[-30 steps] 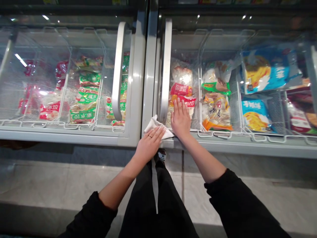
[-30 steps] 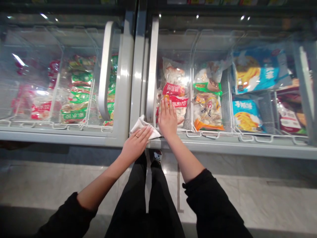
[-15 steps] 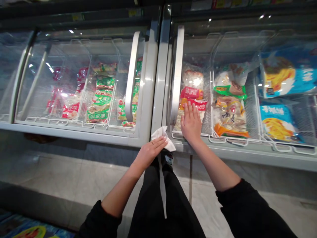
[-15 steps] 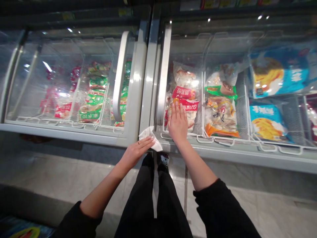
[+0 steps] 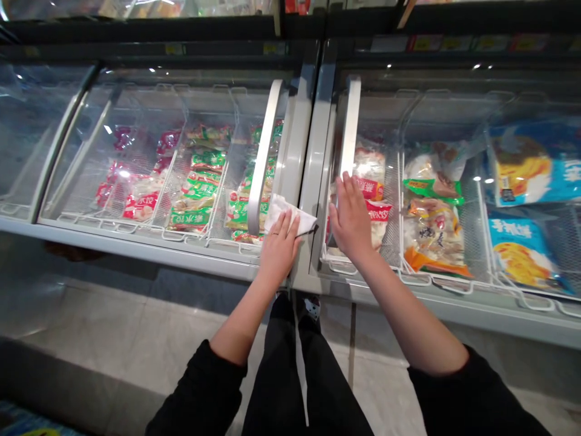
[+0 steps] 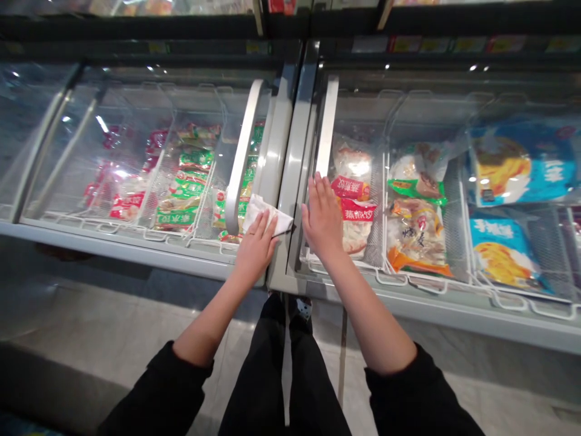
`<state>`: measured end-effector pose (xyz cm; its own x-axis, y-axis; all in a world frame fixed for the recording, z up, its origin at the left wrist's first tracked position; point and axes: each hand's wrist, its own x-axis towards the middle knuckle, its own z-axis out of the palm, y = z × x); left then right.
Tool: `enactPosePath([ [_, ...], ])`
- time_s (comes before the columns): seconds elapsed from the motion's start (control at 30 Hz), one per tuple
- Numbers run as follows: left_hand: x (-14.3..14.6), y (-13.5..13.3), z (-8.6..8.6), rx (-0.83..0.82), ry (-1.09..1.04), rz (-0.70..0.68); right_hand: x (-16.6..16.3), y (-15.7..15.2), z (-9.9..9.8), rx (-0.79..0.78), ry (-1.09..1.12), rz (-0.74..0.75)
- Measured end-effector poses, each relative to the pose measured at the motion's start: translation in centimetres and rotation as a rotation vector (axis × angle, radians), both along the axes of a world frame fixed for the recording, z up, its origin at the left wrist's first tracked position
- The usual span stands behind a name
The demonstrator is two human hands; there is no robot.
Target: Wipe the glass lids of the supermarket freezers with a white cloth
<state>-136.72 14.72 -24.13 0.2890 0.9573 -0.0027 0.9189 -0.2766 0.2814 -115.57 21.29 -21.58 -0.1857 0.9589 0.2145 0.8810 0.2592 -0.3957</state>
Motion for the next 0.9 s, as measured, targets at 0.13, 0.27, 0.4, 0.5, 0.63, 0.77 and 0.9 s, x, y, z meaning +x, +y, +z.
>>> enactPosePath([
  [0.13,-0.2,0.6,-0.1,0.019,-0.050,0.155,-3.0,3.7,1.1,0.002,0.024,0.120],
  [0.27,0.2,-2.2,-0.5,0.024,-0.038,0.038,-5.4,4.9,0.1,-0.055,0.127,0.172],
  [0.4,0.1,1.7,-0.4,0.015,-0.076,0.032,-6.3,5.4,-2.1,-0.087,0.209,0.078],
  [0.5,-0.5,4.2,-0.1,-0.010,-0.138,0.113,-6.3,6.2,-3.8,-0.125,0.260,-0.058],
  [0.63,-1.4,1.1,0.0,0.013,-0.153,0.055,-6.8,6.6,-5.2,-0.156,0.287,-0.141],
  [0.77,-1.6,2.4,-0.2,0.032,-0.133,0.014,-7.6,5.0,-5.3,-0.133,0.309,-0.171],
  [0.9,-0.2,9.7,0.1,0.005,-0.109,-0.035,-7.3,3.6,-3.3,-0.103,0.288,-0.178],
])
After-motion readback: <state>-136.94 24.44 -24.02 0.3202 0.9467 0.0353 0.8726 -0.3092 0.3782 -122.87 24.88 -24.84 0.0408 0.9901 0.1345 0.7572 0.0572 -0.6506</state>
